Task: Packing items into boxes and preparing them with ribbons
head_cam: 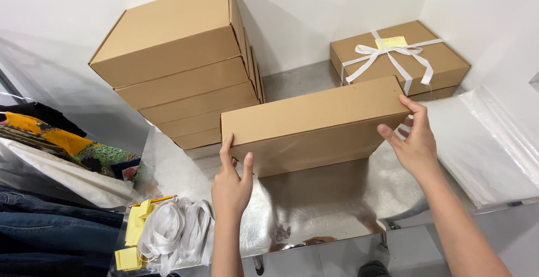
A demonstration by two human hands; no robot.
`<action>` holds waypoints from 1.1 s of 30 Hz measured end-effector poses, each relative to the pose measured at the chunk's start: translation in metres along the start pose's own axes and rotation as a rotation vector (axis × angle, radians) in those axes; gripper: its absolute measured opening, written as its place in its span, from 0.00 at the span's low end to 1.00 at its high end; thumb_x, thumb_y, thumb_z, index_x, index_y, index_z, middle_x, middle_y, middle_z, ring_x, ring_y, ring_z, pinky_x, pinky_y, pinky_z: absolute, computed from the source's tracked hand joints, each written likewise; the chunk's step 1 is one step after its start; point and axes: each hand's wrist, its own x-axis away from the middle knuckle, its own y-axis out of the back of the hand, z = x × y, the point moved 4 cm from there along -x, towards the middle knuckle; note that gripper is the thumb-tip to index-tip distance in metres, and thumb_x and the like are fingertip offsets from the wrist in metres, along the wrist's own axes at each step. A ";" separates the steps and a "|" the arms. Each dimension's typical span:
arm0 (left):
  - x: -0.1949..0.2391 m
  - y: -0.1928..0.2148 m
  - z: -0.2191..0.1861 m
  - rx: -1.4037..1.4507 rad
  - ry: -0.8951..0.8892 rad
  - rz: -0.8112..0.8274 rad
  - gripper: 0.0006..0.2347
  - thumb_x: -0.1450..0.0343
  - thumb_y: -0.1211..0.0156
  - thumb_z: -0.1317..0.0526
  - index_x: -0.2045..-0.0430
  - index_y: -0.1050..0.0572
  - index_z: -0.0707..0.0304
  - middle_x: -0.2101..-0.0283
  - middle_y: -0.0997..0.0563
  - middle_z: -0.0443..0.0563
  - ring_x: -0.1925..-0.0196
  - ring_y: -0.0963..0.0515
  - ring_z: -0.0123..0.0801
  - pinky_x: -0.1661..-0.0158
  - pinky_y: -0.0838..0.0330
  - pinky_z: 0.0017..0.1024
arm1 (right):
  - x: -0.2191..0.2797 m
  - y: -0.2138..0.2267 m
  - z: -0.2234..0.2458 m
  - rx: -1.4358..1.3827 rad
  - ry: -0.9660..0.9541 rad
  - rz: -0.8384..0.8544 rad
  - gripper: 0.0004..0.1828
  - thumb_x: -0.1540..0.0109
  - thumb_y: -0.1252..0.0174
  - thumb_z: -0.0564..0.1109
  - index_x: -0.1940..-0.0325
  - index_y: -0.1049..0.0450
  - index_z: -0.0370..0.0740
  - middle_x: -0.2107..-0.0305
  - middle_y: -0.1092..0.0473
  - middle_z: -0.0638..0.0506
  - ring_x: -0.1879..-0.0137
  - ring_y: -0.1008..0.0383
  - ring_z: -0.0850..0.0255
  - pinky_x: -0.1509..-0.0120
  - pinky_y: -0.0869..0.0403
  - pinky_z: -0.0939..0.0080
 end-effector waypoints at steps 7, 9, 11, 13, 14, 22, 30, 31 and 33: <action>0.014 0.012 0.006 0.133 0.039 -0.045 0.31 0.29 0.54 0.37 0.27 0.46 0.29 0.45 0.15 0.54 0.56 0.11 0.53 0.53 0.27 0.48 | 0.008 0.002 -0.018 -0.108 0.090 -0.127 0.30 0.31 0.45 0.57 0.31 0.39 0.36 0.31 0.37 0.44 0.37 0.31 0.55 0.33 0.28 0.53; 0.016 0.021 0.014 0.279 0.187 -0.070 0.30 0.27 0.58 0.40 0.26 0.42 0.37 0.66 0.11 0.55 0.65 0.14 0.49 0.57 0.28 0.40 | 0.007 0.006 -0.030 -0.061 0.048 -0.177 0.23 0.28 0.52 0.54 0.30 0.41 0.46 0.34 0.37 0.49 0.47 0.30 0.54 0.43 0.32 0.54; 0.010 0.018 0.021 0.313 0.201 -0.027 0.26 0.26 0.60 0.40 0.31 0.33 0.39 0.60 0.12 0.51 0.67 0.16 0.45 0.55 0.27 0.37 | 0.004 0.010 -0.048 -0.121 -0.018 -0.175 0.26 0.29 0.51 0.54 0.27 0.42 0.49 0.45 0.37 0.48 0.49 0.30 0.56 0.41 0.29 0.54; 0.011 0.023 0.006 0.352 0.214 0.008 0.25 0.25 0.62 0.40 0.37 0.24 0.41 0.53 0.12 0.46 0.69 0.18 0.41 0.54 0.26 0.34 | 0.002 0.018 -0.045 -0.184 -0.074 -0.167 0.29 0.29 0.51 0.54 0.23 0.43 0.53 0.57 0.37 0.47 0.52 0.31 0.58 0.39 0.26 0.55; 0.018 0.025 -0.007 0.497 0.288 0.147 0.29 0.28 0.67 0.38 0.30 0.38 0.31 0.37 0.25 0.41 0.45 0.27 0.38 0.49 0.22 0.42 | 0.006 0.018 -0.037 -0.263 -0.167 -0.112 0.31 0.29 0.52 0.54 0.21 0.45 0.53 0.54 0.39 0.47 0.44 0.33 0.58 0.36 0.26 0.50; 0.031 0.012 -0.026 0.695 0.304 0.338 0.30 0.29 0.58 0.41 0.26 0.47 0.18 0.19 0.43 0.36 0.25 0.30 0.39 0.41 0.19 0.51 | 0.022 0.027 -0.051 -0.361 -0.334 -0.112 0.27 0.25 0.59 0.57 0.27 0.33 0.41 0.33 0.34 0.52 0.30 0.35 0.62 0.38 0.23 0.47; 0.051 0.014 -0.059 0.640 -0.136 0.025 0.15 0.27 0.45 0.47 0.48 0.24 0.42 0.44 0.15 0.34 0.42 0.17 0.24 0.42 0.32 0.25 | 0.034 0.041 -0.104 -0.601 -0.310 -0.512 0.19 0.23 0.54 0.67 0.50 0.36 0.52 0.48 0.35 0.59 0.41 0.35 0.69 0.47 0.24 0.55; 0.055 0.016 -0.064 0.639 -0.140 0.027 0.15 0.27 0.45 0.47 0.48 0.24 0.42 0.44 0.15 0.34 0.42 0.17 0.24 0.42 0.32 0.25 | 0.036 0.041 -0.102 -0.603 -0.309 -0.516 0.19 0.23 0.54 0.67 0.50 0.36 0.52 0.48 0.35 0.59 0.41 0.35 0.69 0.47 0.24 0.55; 0.064 0.025 -0.080 0.655 -0.350 -0.095 0.13 0.28 0.41 0.50 0.52 0.23 0.44 0.22 0.34 0.50 0.82 0.42 0.23 0.75 0.41 0.25 | 0.041 0.041 -0.098 -0.688 -0.287 -0.569 0.20 0.21 0.57 0.67 0.56 0.41 0.54 0.57 0.40 0.63 0.52 0.40 0.71 0.56 0.36 0.65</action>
